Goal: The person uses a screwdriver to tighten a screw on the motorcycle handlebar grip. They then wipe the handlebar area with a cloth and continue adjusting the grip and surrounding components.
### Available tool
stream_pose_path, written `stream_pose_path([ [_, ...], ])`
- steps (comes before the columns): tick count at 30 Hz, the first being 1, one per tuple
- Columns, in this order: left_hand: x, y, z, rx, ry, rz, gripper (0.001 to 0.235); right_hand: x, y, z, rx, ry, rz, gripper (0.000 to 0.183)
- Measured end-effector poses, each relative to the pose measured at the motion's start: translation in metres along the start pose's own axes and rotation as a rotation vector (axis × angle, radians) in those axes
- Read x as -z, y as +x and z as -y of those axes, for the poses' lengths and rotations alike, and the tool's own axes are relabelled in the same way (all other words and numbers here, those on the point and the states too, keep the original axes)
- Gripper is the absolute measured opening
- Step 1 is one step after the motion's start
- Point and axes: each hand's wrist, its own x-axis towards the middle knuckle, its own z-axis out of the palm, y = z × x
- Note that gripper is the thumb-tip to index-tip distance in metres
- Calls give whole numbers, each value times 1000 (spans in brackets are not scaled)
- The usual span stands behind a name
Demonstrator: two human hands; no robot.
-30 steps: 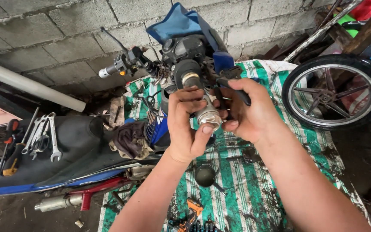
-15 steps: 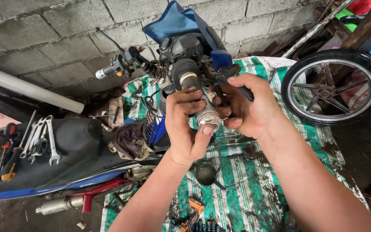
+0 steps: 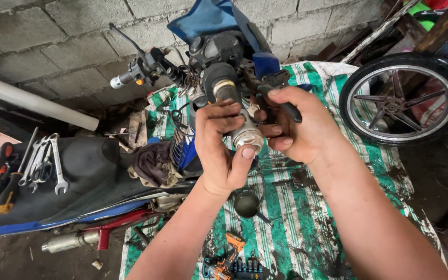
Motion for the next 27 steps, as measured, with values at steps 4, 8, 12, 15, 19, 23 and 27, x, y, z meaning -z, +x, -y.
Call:
stream_pose_path([
  [4, 1, 0, 4, -15, 14, 8, 53, 1, 0, -4, 13, 7, 1, 24],
  [8, 3, 3, 5, -30, 6, 16, 52, 4, 1, -7, 23, 47, 5, 21],
  [12, 4, 4, 5, -41, 5, 23, 52, 1, -1, -6, 14, 48, -23, 20],
  [15, 7, 5, 6, -61, -2, 33, 53, 1, 1, -10, 26, 46, -29, 21],
  [19, 10, 5, 5, -53, -13, 34, 53, 0, -1, -17, 39, 70, -46, 21],
  [23, 13, 6, 5, -89, -4, 48, 53, -2, -6, -24, 89, 54, -35, 17],
  [27, 12, 18, -3, -107, 2, 74, 52, 8, -25, -43, 57, 71, -43, 17],
])
